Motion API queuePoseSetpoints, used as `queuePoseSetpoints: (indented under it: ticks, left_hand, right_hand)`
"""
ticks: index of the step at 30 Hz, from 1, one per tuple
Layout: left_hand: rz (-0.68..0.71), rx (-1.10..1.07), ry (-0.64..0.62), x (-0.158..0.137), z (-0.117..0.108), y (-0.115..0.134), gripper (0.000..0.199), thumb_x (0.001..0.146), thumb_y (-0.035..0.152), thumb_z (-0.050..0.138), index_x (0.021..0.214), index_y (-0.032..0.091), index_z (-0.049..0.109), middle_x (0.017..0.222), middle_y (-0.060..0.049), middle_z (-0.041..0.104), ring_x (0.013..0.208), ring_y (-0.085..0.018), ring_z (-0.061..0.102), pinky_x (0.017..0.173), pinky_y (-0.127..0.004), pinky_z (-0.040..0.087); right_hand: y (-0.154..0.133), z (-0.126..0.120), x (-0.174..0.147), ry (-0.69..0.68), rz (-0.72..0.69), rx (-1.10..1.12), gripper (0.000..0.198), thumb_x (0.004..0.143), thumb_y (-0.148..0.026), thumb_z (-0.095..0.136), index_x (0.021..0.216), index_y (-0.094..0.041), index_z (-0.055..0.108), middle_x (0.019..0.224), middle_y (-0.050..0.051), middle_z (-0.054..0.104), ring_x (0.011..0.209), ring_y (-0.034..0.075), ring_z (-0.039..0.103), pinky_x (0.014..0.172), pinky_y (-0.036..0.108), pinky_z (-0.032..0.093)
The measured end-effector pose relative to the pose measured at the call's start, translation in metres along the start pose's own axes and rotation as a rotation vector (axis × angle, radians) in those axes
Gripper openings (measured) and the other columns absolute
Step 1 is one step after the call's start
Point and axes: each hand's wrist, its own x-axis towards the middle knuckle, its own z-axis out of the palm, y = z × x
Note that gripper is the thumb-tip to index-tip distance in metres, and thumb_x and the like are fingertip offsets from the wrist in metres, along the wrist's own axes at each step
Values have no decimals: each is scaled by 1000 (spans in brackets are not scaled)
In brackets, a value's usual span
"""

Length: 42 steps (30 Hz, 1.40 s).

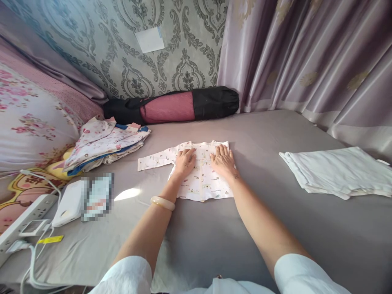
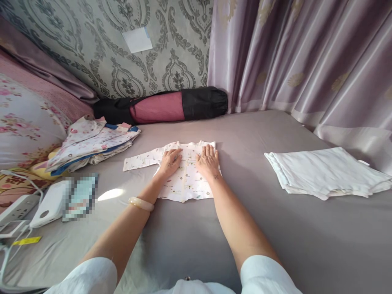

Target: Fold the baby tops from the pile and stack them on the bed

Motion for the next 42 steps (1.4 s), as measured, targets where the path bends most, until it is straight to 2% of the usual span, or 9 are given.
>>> queuePoseSetpoints:
  ticks: [11,14,19,26,35,39,42]
  left_hand:
    - [3,-12,-6,-3,-2,4,42,93,27,45,131,24,60,129,-7,63,118,-30,50,105,-48,40]
    - [9,-4,-16,-4,-4,7,41,93,27,45,132,25,59,130,-7,62,118,-30,49,105,-49,40]
    - [11,22,-55,-5,-10,13,44,94,26,42,136,24,55,135,-8,58,121,-31,47,104,-49,40]
    - [14,69,-94,-5,-9,14,48,96,27,40,144,23,45,145,-9,51,125,-33,44,103,-51,39]
    - [29,108,-101,-5,-6,14,47,97,27,35,143,19,43,148,-11,49,129,-35,41,104,-54,38]
    - [9,99,-59,-5,-6,16,42,98,29,38,137,19,48,150,-15,44,132,-35,39,106,-55,38]
    - [11,80,2,-6,-7,17,38,99,32,37,132,19,52,149,-14,44,135,-33,37,107,-53,37]
  right_hand:
    - [22,-11,5,-53,129,6,63,101,-36,16,156,-4,22,164,16,16,150,26,16,120,46,14]
    - [18,-14,8,-51,126,-23,63,101,-35,18,155,-3,24,163,17,18,150,28,16,120,48,12]
    - [6,-16,16,-36,17,-45,65,101,-38,18,155,-3,25,163,16,18,151,26,13,122,45,7]
    - [9,-6,25,-49,92,-45,73,101,-47,14,155,1,22,164,18,15,151,28,11,121,44,10]
    - [9,-6,25,-49,103,-52,72,101,-46,15,155,1,21,163,18,16,151,29,13,121,42,14]
    - [6,-12,26,-83,115,-72,72,101,-46,16,154,1,23,163,20,18,151,29,13,121,45,13]
    - [-6,-15,28,-62,62,-75,68,101,-43,16,154,-2,27,163,18,20,151,29,14,121,48,8]
